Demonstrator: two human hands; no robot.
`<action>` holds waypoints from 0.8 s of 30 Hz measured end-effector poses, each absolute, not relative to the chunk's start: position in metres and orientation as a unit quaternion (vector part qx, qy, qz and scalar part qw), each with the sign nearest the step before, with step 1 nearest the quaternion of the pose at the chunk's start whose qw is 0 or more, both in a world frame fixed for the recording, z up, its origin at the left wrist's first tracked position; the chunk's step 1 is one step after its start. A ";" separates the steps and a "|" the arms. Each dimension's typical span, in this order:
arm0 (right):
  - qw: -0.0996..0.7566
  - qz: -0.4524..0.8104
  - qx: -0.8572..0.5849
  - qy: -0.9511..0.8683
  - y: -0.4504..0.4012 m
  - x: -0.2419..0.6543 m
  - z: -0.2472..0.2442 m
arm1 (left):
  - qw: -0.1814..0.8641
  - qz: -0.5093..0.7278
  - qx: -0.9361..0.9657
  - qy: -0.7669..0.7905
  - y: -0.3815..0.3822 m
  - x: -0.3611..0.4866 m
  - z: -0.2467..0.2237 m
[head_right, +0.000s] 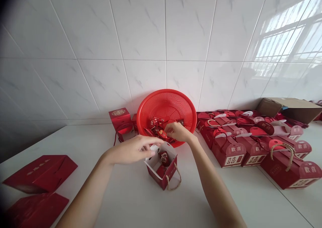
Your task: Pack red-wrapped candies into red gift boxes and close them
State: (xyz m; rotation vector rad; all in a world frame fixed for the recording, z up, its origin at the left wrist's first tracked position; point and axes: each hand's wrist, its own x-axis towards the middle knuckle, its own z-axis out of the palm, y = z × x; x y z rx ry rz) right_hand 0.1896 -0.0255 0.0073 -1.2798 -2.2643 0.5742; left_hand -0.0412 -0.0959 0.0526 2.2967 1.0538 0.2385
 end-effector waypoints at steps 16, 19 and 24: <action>0.227 0.217 -0.499 -0.808 -0.010 0.204 -0.008 | 0.333 0.247 0.806 0.422 -0.062 -0.056 0.037; 0.288 0.220 -0.486 -0.795 -0.016 0.206 0.002 | 0.330 0.253 0.806 0.422 -0.060 -0.056 0.037; 0.388 0.311 -0.370 -0.785 -0.047 0.208 0.034 | 0.334 0.201 0.840 0.377 -0.066 -0.055 0.043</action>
